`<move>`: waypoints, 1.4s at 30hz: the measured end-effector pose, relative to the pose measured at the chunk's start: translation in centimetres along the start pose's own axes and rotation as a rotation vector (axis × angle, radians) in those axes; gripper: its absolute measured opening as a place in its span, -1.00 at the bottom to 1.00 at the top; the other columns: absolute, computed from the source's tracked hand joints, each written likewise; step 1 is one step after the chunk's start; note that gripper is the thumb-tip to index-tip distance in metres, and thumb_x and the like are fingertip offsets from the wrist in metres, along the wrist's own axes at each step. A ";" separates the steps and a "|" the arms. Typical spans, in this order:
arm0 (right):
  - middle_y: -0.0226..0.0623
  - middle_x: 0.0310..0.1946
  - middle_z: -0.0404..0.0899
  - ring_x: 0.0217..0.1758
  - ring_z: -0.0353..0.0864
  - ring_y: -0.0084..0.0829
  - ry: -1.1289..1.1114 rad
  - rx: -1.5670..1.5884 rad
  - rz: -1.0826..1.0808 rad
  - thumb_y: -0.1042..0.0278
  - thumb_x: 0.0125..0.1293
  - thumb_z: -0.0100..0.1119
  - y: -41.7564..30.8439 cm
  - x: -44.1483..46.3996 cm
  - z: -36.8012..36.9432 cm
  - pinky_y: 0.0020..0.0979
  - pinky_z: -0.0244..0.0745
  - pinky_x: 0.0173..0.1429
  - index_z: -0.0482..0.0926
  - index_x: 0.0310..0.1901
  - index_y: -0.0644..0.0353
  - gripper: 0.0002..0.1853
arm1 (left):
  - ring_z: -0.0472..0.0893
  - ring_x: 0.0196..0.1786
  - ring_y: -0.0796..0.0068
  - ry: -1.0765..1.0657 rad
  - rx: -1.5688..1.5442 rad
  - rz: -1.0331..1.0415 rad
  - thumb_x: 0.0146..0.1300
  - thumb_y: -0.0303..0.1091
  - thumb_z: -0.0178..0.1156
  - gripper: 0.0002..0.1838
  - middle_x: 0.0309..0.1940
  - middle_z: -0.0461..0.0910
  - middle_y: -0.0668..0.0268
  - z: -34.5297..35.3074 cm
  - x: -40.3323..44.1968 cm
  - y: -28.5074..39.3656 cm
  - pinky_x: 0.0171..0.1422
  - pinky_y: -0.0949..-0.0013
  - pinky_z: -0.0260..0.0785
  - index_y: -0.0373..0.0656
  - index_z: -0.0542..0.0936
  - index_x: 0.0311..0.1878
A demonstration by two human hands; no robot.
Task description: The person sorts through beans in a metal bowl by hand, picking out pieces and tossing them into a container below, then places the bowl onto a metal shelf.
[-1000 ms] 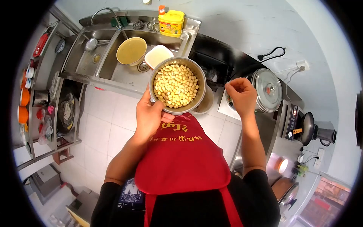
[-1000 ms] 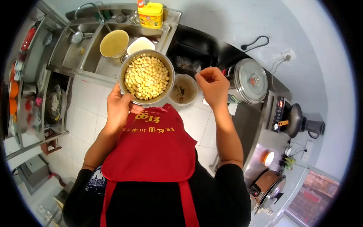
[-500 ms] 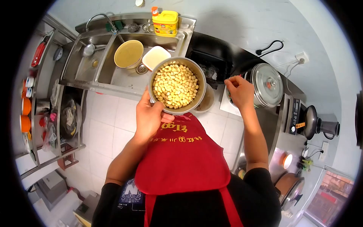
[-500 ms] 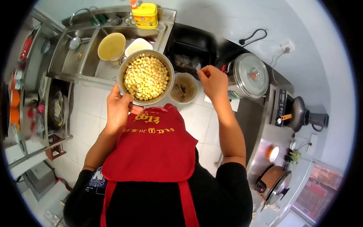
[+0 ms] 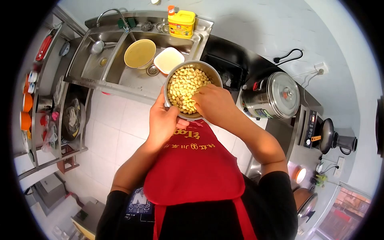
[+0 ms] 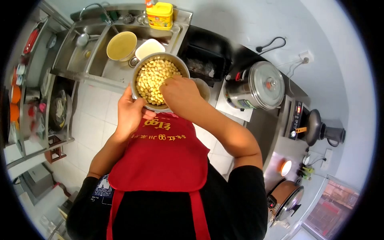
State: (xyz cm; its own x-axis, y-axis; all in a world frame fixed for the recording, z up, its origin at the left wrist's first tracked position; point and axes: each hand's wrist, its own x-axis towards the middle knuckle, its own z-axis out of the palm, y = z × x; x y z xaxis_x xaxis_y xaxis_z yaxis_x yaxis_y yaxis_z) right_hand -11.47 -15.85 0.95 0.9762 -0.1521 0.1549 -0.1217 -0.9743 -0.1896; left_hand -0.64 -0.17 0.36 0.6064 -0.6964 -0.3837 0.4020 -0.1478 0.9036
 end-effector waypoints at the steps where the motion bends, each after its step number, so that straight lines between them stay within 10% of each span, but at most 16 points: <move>1: -0.35 -0.37 0.61 -0.16 0.64 -0.24 -0.013 0.001 0.007 0.29 0.18 0.30 -0.1 0.1 0.1 -0.21 0.59 -0.13 0.64 -0.43 0.10 -0.89 | 0.72 -0.52 0.32 0.014 -0.005 -0.003 0.34 -0.61 -0.08 -0.39 -0.16 0.69 0.01 0.0 -0.1 0.0 -0.51 0.41 0.63 -0.22 0.25 0.48; 7: -0.29 -0.31 0.62 -0.14 0.65 -0.20 -0.075 -0.019 -0.035 0.29 0.16 0.31 -0.1 0.4 1.1 -0.19 0.61 -0.10 0.64 -0.40 0.12 -0.88 | 0.73 -0.51 0.30 -0.007 0.006 -0.035 0.33 -0.63 -0.12 -0.20 -0.09 0.69 0.03 -0.5 0.3 -0.4 -0.44 0.38 0.68 -0.07 0.01 0.65; 14: -0.28 -0.31 0.64 -0.13 0.65 -0.16 -0.070 0.027 0.028 0.31 0.18 0.28 -0.1 0.1 0.3 -0.18 0.60 -0.09 0.64 -0.36 0.14 -0.89 | 0.71 -0.53 0.31 0.008 0.005 -0.024 0.34 -0.61 -0.12 -0.34 -0.15 0.70 0.00 -0.4 0.1 -0.2 -0.48 0.39 0.64 -0.18 0.20 0.54; 20: -0.26 -0.35 0.72 -0.32 0.70 -0.45 -0.019 0.719 0.440 0.36 0.33 0.31 1.1 -1.5 -3.8 -0.45 0.57 -0.20 0.68 -0.20 0.25 -0.86 | 0.72 -0.53 0.33 0.007 -0.010 -0.022 0.33 -0.62 -0.11 -0.36 -0.19 0.70 -0.01 -0.4 0.4 -0.3 -0.50 0.41 0.64 -0.21 0.22 0.52; 26: -0.46 -0.34 0.70 -0.29 0.58 -0.71 0.464 1.025 0.637 0.47 0.33 0.37 5.5 -5.3 -1.8 -0.58 0.52 -0.16 0.71 -0.15 0.29 -0.88 | 0.73 -0.51 0.29 -0.010 -0.018 -0.030 0.35 -0.62 -0.12 -0.28 -0.18 0.70 0.01 -0.8 0.7 -0.4 -0.47 0.38 0.66 -0.14 0.12 0.60; 31: -0.08 -0.21 0.73 -0.15 0.74 -0.15 0.387 0.423 0.636 0.50 0.29 0.26 10.3 -7.8 1.8 -0.32 0.60 -0.03 0.72 -0.13 0.27 -0.85 | 0.72 -0.52 0.29 -0.009 -0.028 -0.033 0.33 -0.63 -0.09 -0.34 -0.17 0.69 -0.01 -0.8 0.8 -0.2 -0.48 0.38 0.66 -0.21 0.21 0.54; 42: -0.17 -0.25 0.69 -0.15 0.68 -0.03 0.381 0.046 0.568 0.42 0.30 0.24 10.8 -7.2 1.0 -0.14 0.57 -0.05 0.73 -0.22 0.15 -0.90 | 0.70 -0.56 0.31 0.014 -0.055 0.043 0.24 -0.66 -0.07 -0.36 -0.22 0.69 -0.03 -0.3 0.5 -0.1 -0.53 0.40 0.63 -0.33 0.29 0.45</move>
State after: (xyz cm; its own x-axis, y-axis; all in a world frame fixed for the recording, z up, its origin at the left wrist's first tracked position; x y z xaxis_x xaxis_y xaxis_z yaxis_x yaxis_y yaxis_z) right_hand -19.66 -25.07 -3.21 0.6307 -0.6938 0.3476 -0.5805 -0.7191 -0.3820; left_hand -0.21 -0.30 0.03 0.6331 -0.6915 -0.3478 0.4125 -0.0788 0.9076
